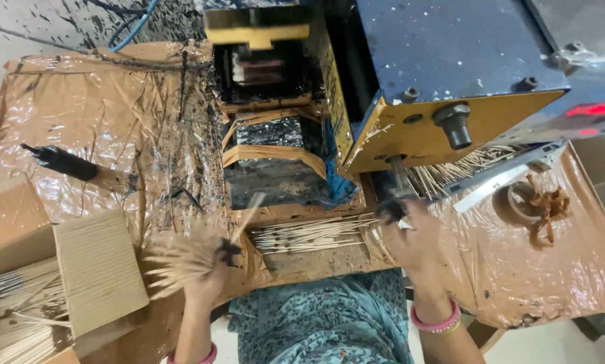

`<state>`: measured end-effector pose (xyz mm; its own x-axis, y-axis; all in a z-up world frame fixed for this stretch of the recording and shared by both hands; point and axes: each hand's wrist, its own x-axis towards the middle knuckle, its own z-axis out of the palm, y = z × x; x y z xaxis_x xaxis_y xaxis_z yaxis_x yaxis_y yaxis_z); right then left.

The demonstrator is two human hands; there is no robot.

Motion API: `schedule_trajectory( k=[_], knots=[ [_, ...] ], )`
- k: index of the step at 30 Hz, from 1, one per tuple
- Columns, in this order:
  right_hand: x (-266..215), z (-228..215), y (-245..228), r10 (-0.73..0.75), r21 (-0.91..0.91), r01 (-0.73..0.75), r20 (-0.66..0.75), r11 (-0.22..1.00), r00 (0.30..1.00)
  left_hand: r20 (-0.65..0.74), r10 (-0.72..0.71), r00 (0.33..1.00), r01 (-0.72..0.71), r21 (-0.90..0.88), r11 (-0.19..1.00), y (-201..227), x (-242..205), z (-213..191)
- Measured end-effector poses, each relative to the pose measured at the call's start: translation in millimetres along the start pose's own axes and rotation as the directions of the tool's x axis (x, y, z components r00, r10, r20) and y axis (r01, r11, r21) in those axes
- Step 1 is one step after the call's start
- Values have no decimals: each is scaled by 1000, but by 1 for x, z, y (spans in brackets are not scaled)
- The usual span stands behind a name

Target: Operator feeds wooden sticks into an automatic incense-making machine to apply paste.

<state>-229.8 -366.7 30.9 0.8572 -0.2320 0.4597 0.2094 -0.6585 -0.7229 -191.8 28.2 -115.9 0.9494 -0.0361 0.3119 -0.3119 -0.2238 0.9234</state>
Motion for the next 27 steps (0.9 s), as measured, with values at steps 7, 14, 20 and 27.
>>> schedule_trajectory(
  k=[7, 14, 20, 27],
  knots=[
    [53, 55, -35, -51, 557, -260, 481, 789, 875, 335, 107, 936, -47, -183, 982, 101, 94, -3],
    [124, 96, -68, -628, -51, 669, 298, 741, 719, -142, -5, 990, -36, -284, 958, 94, 185, -10],
    [125, 99, -60, -208, -348, 373, 428, 860, 879, -109, -144, 984, 75, -478, 875, 45, 224, 22],
    [115, 103, -42, -384, -353, 449, 240, 821, 891, 3, -202, 979, 169, -561, 810, 54, 223, 23]
  ],
)
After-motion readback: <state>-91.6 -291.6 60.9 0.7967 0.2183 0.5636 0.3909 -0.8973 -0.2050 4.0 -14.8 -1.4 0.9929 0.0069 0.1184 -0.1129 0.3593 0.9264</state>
